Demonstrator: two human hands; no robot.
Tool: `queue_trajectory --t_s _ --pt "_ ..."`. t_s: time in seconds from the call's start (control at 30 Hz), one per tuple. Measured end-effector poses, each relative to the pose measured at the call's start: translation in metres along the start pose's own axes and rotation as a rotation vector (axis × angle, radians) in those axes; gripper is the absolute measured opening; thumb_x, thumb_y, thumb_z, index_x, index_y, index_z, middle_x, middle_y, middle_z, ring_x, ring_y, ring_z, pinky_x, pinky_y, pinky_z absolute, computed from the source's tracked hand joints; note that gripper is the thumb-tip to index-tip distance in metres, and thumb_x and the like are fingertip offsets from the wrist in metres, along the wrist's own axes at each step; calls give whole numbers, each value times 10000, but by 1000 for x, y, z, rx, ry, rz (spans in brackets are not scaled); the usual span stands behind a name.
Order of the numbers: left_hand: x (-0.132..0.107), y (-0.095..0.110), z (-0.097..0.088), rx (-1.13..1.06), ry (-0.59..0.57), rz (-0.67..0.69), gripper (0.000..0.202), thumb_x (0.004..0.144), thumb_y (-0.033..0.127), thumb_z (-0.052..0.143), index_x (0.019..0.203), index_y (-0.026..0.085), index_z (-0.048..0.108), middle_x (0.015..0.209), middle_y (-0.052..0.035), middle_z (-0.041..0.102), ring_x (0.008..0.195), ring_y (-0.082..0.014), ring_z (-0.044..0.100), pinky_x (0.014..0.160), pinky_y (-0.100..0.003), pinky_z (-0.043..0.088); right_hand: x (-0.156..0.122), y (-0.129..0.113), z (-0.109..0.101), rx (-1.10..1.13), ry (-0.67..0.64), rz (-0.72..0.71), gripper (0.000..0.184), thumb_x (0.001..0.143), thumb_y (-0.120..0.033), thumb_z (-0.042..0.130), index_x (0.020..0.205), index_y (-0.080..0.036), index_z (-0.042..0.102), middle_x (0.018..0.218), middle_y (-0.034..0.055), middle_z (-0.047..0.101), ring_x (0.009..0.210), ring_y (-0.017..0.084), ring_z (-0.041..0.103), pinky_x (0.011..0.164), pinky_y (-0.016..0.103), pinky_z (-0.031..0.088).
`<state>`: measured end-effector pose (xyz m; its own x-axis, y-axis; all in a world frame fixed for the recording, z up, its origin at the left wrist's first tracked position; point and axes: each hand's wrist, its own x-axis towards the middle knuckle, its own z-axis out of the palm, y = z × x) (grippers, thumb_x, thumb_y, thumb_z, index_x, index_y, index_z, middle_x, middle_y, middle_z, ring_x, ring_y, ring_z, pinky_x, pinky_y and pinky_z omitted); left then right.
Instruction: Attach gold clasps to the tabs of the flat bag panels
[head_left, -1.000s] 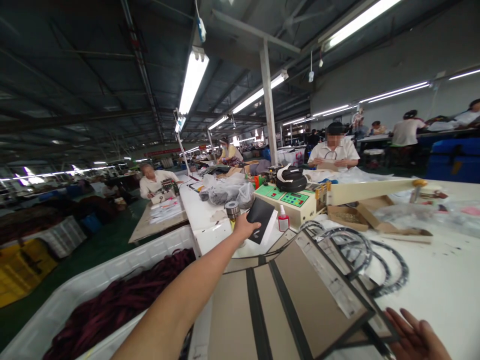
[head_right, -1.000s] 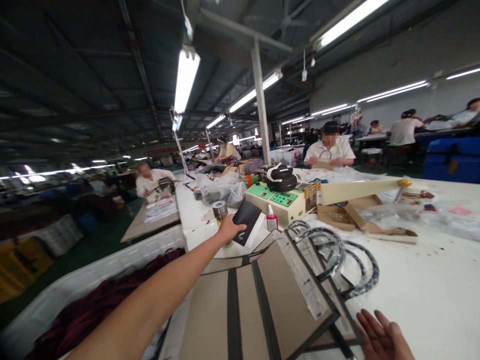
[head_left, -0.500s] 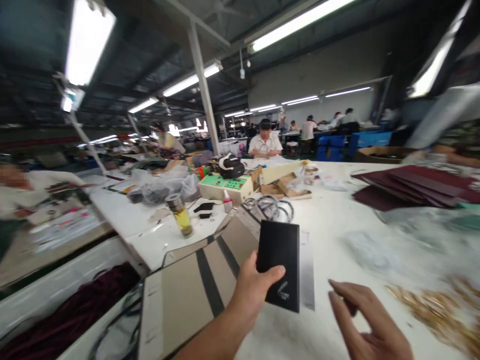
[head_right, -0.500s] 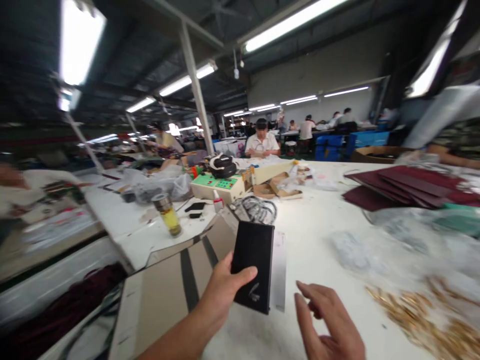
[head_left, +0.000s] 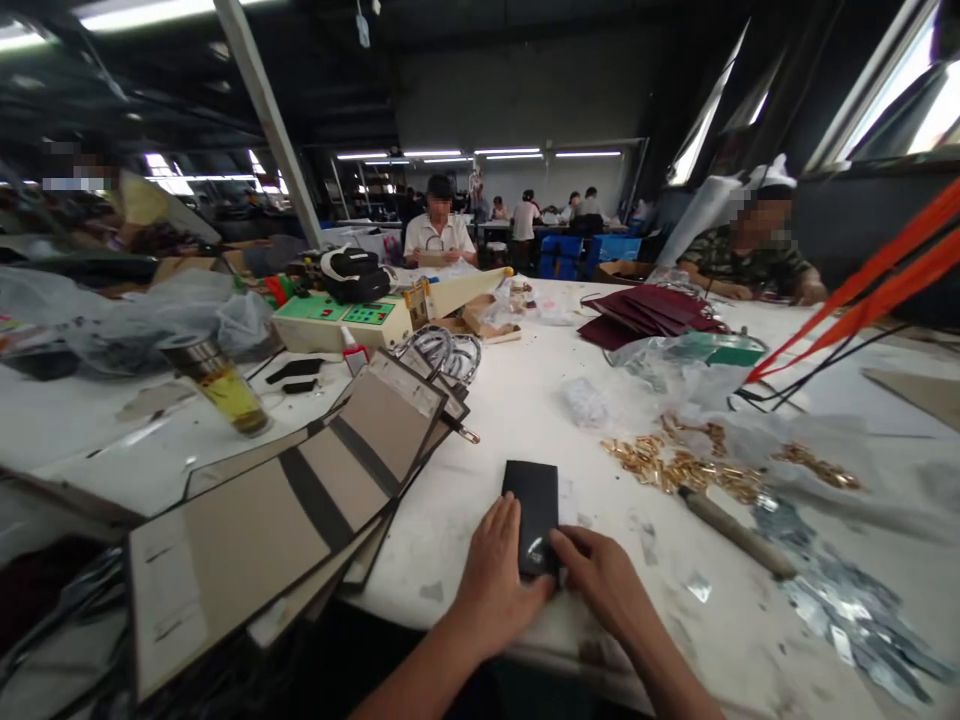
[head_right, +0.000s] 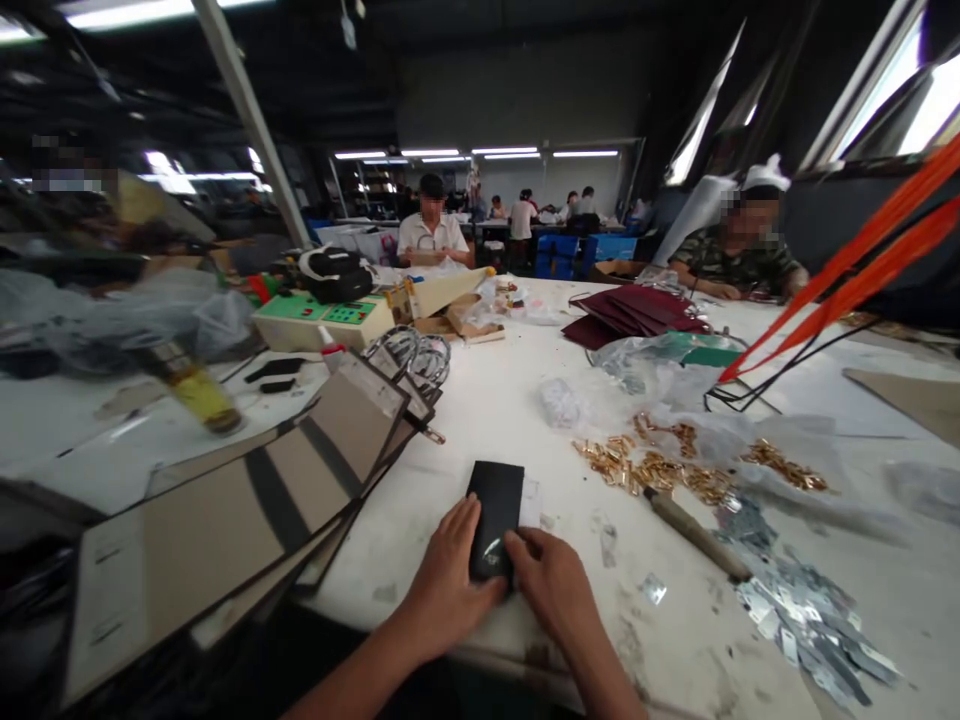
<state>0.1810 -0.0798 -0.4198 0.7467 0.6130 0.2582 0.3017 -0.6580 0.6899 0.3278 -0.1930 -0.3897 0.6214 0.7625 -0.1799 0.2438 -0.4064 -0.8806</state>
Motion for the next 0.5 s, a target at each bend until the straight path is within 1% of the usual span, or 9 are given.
queue_trajectory --t_s 0.07,0.1,0.17,0.23,0.27,0.33,0.37,0.43,0.5 --pt "-7 -3 -3 4 -30 21 1049 676 210 807 1613 139 339 1679 -220 355 1568 -410 311 1277 -629 315 2 -2 3 117 -19 43 615 877 -649 588 1165 -149 798 832 94 804 792 308 754 665 379 573" --pt "-9 -4 -5 -5 -20 16 1061 673 194 807 1619 150 327 1672 -215 370 1559 -403 332 1272 -620 332 3 -2 4 192 -27 56 637 871 -659 596 1189 -141 786 851 95 806 809 312 756 652 377 581" --pt "-10 -6 -7 -40 13 -11 1041 687 159 787 1621 165 327 1637 -203 424 1529 -381 393 1263 -592 363 3 -5 8 350 -57 63 667 864 -670 620 1235 -135 762 950 102 815 891 325 759 690 389 604" --pt "-9 -7 -8 -89 40 -40 1035 683 130 777 1618 189 336 1605 -188 464 1500 -369 435 1256 -578 376 0 -11 13 455 -40 51 671 859 -663 656 1281 -149 743 1075 105 813 1008 337 750 819 419 614" --pt "-9 -6 -9 -120 49 -57 1054 675 124 783 1622 204 328 1596 -182 473 1489 -369 448 1248 -580 384 -2 -16 16 473 -1 34 665 856 -654 676 1301 -163 736 1143 104 805 1081 339 735 914 436 598" --pt "-10 -5 -11 -193 63 -97 1110 658 128 813 1635 233 298 1590 -175 479 1477 -379 458 1232 -592 395 -8 -27 23 477 84 -18 648 860 -636 700 1339 -200 724 1281 96 769 1233 337 681 1088 461 520" --pt "-11 -4 -13 -234 75 -119 1129 652 138 831 1637 244 290 1593 -171 477 1476 -383 458 1231 -596 392 -12 -33 28 476 98 -50 644 865 -630 705 1358 -215 717 1332 94 749 1290 334 651 1145 469 478" --pt "-12 -2 -18 -319 103 -137 1077 684 175 847 1620 258 322 1602 -156 476 1480 -378 460 1242 -591 376 -19 -42 38 475 42 -124 635 879 -616 708 1387 -236 704 1401 91 714 1355 329 612 1190 480 443" --pt "-14 -1 -23 -399 125 -121 910 773 213 811 1581 265 394 1611 -132 478 1487 -355 462 1256 -565 365 -24 -46 46 435 -71 -207 593 900 -599 702 1384 -257 711 1426 82 699 1373 320 601 1202 484 434"
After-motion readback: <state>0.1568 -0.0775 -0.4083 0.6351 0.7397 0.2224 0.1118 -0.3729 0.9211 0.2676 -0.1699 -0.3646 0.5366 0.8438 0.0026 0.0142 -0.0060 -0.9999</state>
